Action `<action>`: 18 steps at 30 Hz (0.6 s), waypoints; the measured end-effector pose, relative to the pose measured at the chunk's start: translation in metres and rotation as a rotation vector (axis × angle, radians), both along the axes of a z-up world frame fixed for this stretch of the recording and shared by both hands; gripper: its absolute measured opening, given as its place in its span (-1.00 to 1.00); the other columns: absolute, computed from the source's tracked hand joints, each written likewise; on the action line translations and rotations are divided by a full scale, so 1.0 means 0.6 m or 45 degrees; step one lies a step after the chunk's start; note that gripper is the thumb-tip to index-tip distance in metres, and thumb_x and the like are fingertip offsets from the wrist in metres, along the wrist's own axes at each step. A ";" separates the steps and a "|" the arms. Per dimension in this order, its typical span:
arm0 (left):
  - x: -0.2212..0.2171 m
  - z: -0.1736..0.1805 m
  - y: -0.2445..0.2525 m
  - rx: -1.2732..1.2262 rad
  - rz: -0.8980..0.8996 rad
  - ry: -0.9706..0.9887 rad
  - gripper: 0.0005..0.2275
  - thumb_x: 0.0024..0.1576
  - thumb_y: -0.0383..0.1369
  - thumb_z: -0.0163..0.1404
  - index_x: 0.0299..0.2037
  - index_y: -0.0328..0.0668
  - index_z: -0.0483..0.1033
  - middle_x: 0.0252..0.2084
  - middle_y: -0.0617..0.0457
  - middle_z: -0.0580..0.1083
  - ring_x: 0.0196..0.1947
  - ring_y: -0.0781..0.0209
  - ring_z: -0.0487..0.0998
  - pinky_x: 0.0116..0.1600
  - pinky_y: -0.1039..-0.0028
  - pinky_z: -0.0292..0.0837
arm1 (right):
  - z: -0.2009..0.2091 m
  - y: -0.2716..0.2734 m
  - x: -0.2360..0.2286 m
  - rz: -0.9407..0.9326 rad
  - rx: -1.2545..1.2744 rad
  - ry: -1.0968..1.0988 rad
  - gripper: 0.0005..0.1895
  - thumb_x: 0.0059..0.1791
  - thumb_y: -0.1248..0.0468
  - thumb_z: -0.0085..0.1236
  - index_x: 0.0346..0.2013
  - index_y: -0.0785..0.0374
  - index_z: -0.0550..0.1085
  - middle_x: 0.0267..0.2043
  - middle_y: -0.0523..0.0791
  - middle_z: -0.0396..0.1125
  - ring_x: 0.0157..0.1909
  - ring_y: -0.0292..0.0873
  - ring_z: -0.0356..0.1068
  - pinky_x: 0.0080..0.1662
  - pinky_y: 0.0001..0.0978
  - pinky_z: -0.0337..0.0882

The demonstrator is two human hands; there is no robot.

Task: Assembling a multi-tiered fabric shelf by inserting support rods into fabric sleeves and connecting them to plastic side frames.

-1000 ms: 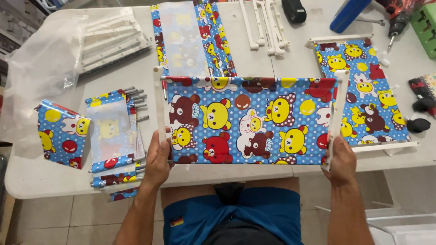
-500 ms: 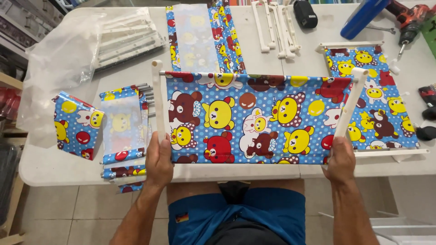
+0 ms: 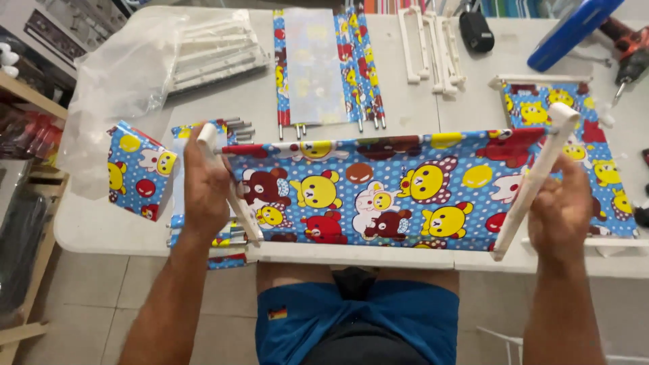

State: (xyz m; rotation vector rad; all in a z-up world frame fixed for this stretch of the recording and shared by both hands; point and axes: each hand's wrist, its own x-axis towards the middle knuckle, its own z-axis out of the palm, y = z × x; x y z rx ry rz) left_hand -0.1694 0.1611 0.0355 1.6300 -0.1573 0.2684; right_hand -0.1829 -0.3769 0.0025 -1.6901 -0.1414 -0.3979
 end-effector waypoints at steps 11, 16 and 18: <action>0.017 -0.003 -0.015 -0.074 -0.117 -0.197 -0.45 0.22 0.30 -0.25 0.02 0.01 0.31 -0.32 0.16 0.40 -0.37 0.44 0.45 -0.45 0.62 0.40 | 0.103 0.071 -0.009 0.009 0.071 0.029 -0.34 0.08 -0.46 -0.14 -0.07 0.07 0.25 -0.49 -0.14 0.14 -0.53 -0.31 0.07 -0.46 -0.53 0.09; 0.006 0.002 -0.037 -0.191 -0.125 -0.194 -0.47 0.21 0.31 -0.21 -0.12 0.00 0.27 -0.41 0.20 0.39 -0.43 0.42 0.44 -0.37 0.58 0.39 | 0.102 0.079 -0.004 -0.010 0.010 -0.207 -0.47 0.17 -0.32 -0.21 -0.28 0.05 0.12 -0.64 -0.18 -0.08 -0.64 -0.28 -0.05 -0.50 -0.47 -0.03; 0.002 -0.003 -0.041 -0.140 -0.080 -0.290 -0.50 0.25 0.28 -0.21 -0.11 0.00 0.26 -0.41 0.20 0.41 -0.44 0.41 0.47 -0.31 0.56 0.42 | 0.102 0.081 0.000 -0.029 -0.003 -0.145 -0.53 0.21 -0.24 -0.28 -0.30 0.03 0.13 -0.60 -0.22 -0.01 -0.57 -0.30 0.01 -0.41 -0.46 0.04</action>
